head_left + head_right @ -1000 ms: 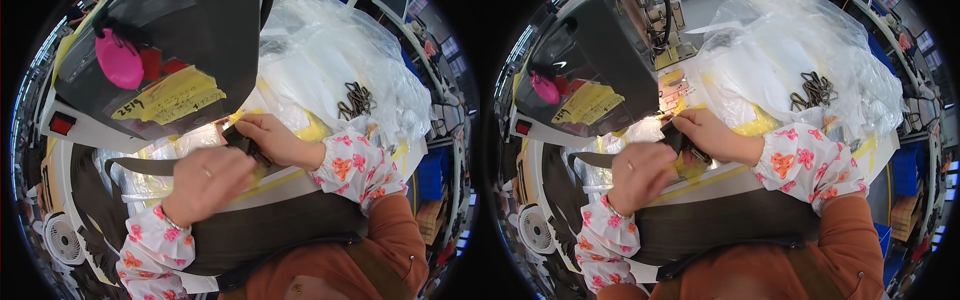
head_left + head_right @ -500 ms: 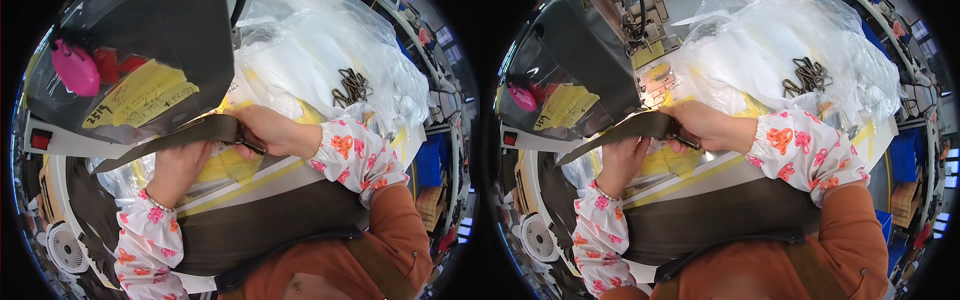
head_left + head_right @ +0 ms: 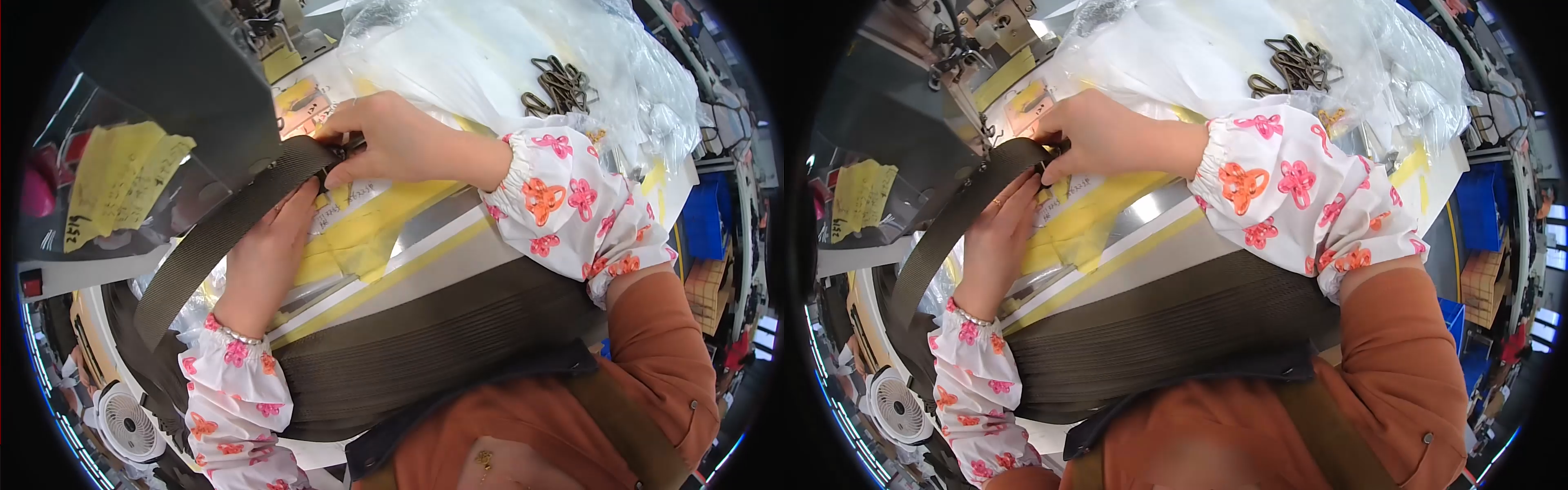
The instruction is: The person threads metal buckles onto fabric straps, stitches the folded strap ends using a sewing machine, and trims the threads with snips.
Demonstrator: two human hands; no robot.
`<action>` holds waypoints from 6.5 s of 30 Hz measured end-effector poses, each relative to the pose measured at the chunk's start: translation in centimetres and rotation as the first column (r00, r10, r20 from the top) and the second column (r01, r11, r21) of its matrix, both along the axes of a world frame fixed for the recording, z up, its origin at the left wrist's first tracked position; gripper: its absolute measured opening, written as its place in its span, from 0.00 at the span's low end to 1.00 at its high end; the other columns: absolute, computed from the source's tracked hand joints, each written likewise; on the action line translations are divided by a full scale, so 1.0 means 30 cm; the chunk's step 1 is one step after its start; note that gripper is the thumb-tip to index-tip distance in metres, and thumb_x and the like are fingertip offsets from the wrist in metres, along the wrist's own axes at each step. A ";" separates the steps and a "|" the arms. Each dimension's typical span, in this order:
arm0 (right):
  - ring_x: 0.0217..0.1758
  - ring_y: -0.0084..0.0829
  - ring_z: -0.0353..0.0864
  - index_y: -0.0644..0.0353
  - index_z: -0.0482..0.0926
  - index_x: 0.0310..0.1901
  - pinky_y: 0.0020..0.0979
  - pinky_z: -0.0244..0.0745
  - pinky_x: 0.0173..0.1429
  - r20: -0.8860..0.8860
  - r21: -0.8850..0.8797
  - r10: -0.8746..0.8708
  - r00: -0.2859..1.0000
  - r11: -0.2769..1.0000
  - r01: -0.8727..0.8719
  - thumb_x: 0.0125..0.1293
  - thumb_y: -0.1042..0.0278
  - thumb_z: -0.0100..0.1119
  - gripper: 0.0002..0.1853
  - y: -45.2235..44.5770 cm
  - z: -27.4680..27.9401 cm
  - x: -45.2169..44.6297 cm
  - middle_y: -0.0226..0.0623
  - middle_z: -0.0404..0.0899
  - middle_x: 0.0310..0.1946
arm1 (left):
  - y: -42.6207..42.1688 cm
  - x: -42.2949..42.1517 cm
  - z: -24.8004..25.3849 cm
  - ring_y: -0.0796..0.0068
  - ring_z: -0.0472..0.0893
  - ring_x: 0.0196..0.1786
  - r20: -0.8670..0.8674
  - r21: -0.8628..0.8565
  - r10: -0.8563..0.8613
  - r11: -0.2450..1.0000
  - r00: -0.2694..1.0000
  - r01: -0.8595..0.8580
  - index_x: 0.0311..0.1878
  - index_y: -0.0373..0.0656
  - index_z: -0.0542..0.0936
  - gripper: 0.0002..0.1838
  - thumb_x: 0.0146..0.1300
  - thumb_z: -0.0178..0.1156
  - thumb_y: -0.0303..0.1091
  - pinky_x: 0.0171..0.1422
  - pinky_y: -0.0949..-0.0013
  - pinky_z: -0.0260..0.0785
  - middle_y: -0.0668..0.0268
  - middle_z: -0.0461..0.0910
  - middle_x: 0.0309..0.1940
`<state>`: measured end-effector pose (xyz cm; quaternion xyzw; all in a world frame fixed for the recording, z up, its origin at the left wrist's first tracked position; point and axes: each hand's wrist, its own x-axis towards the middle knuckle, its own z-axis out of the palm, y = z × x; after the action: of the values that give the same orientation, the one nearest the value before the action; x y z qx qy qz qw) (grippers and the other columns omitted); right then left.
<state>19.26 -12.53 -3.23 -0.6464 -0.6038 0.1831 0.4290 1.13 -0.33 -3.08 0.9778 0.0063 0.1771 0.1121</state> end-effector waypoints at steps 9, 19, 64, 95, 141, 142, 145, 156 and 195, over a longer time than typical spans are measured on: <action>0.36 0.41 0.77 0.64 0.78 0.42 0.34 0.73 0.42 0.195 -0.032 0.113 0.974 0.994 -0.109 0.47 0.69 0.67 0.18 -0.004 -0.008 0.025 0.43 0.77 0.35 | 0.002 -0.025 0.034 0.57 0.75 0.55 -0.359 -0.294 0.004 0.949 0.933 -0.117 0.60 0.40 0.71 0.21 0.61 0.53 0.26 0.56 0.67 0.68 0.51 0.72 0.56; 0.41 0.41 0.77 0.66 0.77 0.38 0.35 0.74 0.45 0.473 0.226 -0.050 0.880 0.972 -0.066 0.50 0.71 0.61 0.12 -0.016 -0.059 -0.064 0.40 0.78 0.38 | -0.023 -0.017 0.048 0.54 0.78 0.45 -0.310 -0.233 0.003 0.969 0.951 -0.080 0.55 0.39 0.72 0.18 0.61 0.52 0.26 0.49 0.63 0.70 0.52 0.77 0.46; 0.45 0.30 0.72 0.59 0.77 0.33 0.36 0.61 0.57 0.694 0.186 -0.089 0.715 0.981 -0.060 0.50 0.70 0.54 0.08 -0.031 -0.035 -0.095 0.34 0.76 0.45 | 0.025 -0.020 0.043 0.54 0.79 0.47 -0.161 -0.197 0.093 0.972 0.983 -0.124 0.45 0.45 0.81 0.13 0.55 0.59 0.25 0.51 0.64 0.72 0.52 0.77 0.49; 0.49 0.29 0.72 0.58 0.77 0.38 0.47 0.54 0.64 0.814 -0.035 0.022 0.581 0.999 0.012 0.56 0.70 0.50 0.10 0.019 0.008 -0.052 0.31 0.75 0.47 | 0.152 -0.013 -0.088 0.61 0.81 0.26 0.000 -0.018 0.114 0.993 0.994 -0.114 0.52 0.60 0.78 0.19 0.59 0.53 0.30 0.31 0.64 0.73 0.60 0.81 0.29; 0.55 0.30 0.70 0.56 0.79 0.44 0.50 0.51 0.66 0.752 -0.040 0.040 0.658 0.999 -0.015 0.57 0.70 0.51 0.13 -0.003 -0.004 -0.073 0.27 0.76 0.51 | 0.079 -0.045 0.020 0.59 0.79 0.46 -0.112 -0.018 0.016 1.000 0.994 -0.018 0.48 0.40 0.77 0.20 0.48 0.54 0.17 0.44 0.65 0.75 0.61 0.78 0.47; 0.57 0.30 0.69 0.55 0.79 0.45 0.50 0.50 0.66 0.743 -0.047 0.040 0.668 0.999 -0.007 0.57 0.70 0.51 0.14 -0.002 -0.006 -0.070 0.28 0.76 0.52 | 0.079 -0.044 0.022 0.59 0.80 0.46 -0.147 -0.023 0.042 0.999 0.988 -0.046 0.49 0.40 0.77 0.21 0.49 0.53 0.17 0.44 0.65 0.75 0.61 0.78 0.48; 0.58 0.30 0.68 0.55 0.78 0.45 0.50 0.49 0.66 0.724 -0.054 0.031 0.690 0.998 0.012 0.57 0.70 0.51 0.14 0.004 -0.006 -0.062 0.27 0.75 0.52 | 0.095 -0.039 0.011 0.60 0.80 0.40 -0.146 -0.035 0.069 0.997 0.987 -0.075 0.52 0.46 0.76 0.23 0.50 0.52 0.18 0.40 0.65 0.75 0.60 0.79 0.45; 0.57 0.32 0.68 0.56 0.78 0.43 0.49 0.51 0.66 0.681 0.018 -0.014 0.732 1.000 0.002 0.54 0.72 0.53 0.14 0.008 -0.039 -0.041 0.27 0.75 0.52 | 0.094 -0.042 0.054 0.59 0.81 0.34 -0.464 0.102 0.249 0.968 0.850 -0.229 0.56 0.50 0.73 0.22 0.56 0.53 0.24 0.33 0.65 0.73 0.59 0.81 0.40; 0.39 0.38 0.74 0.62 0.74 0.31 0.34 0.70 0.43 0.335 0.073 0.431 0.838 0.875 -0.479 0.59 0.67 0.54 0.07 -0.042 0.010 -0.291 0.41 0.74 0.34 | 0.572 -0.466 0.090 0.48 0.76 0.45 0.016 0.230 0.692 0.700 0.721 -0.677 0.46 0.36 0.73 0.14 0.56 0.56 0.25 0.46 0.58 0.70 0.52 0.77 0.42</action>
<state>10.52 -13.79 -2.94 -0.4695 -0.8119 0.1296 0.3219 -12.85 16.81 -0.39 0.9170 0.3535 0.1705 -0.0709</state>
